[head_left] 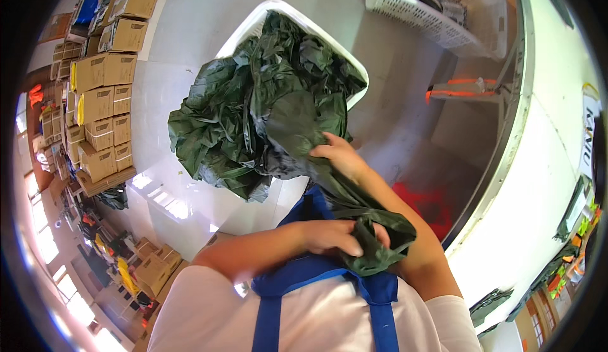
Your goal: The person trims excess threads and loose edges from a large green fabric item using small scissors. They repeatedly unfold, smooth, and reposition the fabric on a white table while cutting small sections. The person also places trimmed pieces into a white basket below the table.
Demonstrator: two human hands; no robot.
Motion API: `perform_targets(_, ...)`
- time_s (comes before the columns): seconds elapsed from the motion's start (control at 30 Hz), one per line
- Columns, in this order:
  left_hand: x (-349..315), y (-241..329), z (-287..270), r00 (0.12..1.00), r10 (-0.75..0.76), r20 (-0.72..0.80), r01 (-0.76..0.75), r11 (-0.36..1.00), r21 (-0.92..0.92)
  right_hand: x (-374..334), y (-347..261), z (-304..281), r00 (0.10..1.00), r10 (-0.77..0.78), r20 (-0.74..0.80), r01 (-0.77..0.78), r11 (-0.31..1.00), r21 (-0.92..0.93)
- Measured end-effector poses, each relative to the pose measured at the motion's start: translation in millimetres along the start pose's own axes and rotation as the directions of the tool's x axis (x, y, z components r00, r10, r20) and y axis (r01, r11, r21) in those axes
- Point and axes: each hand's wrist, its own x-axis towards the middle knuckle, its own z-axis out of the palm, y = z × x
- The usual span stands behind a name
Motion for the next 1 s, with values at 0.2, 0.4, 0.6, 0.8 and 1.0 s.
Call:
perform_targets(0.2,-116.3,-37.8,-78.9,0.709,0.234,-0.665,-0.288,0.957,0.030,-169.3,-106.4,9.4,0.975,-0.201,0.098,0.196,0.979,0.059)
perform_targets(0.4,-57.3,-3.4,-102.7,0.664,0.454,-0.594,-0.688,0.682,-0.248,-365.2,-118.6,11.0,0.673,-0.693,-0.259,0.631,0.721,-0.287)
perform_targets(0.6,48.9,104.1,23.3,0.813,0.361,-0.457,-0.433,0.899,-0.060,-568.4,-79.6,31.7,0.127,-0.848,-0.515,0.292,0.528,-0.798)
perform_targets(0.8,202.5,110.4,368.9,0.927,0.339,0.160,-0.372,0.786,0.493,-748.2,-0.1,102.7,-0.350,-0.807,-0.475,-0.497,0.590,-0.637)
perform_targets(1.0,427.2,-6.5,634.7,0.607,0.033,0.794,-0.627,0.633,0.453,-858.8,64.6,171.5,-0.487,-0.812,-0.322,-0.824,0.549,-0.138)
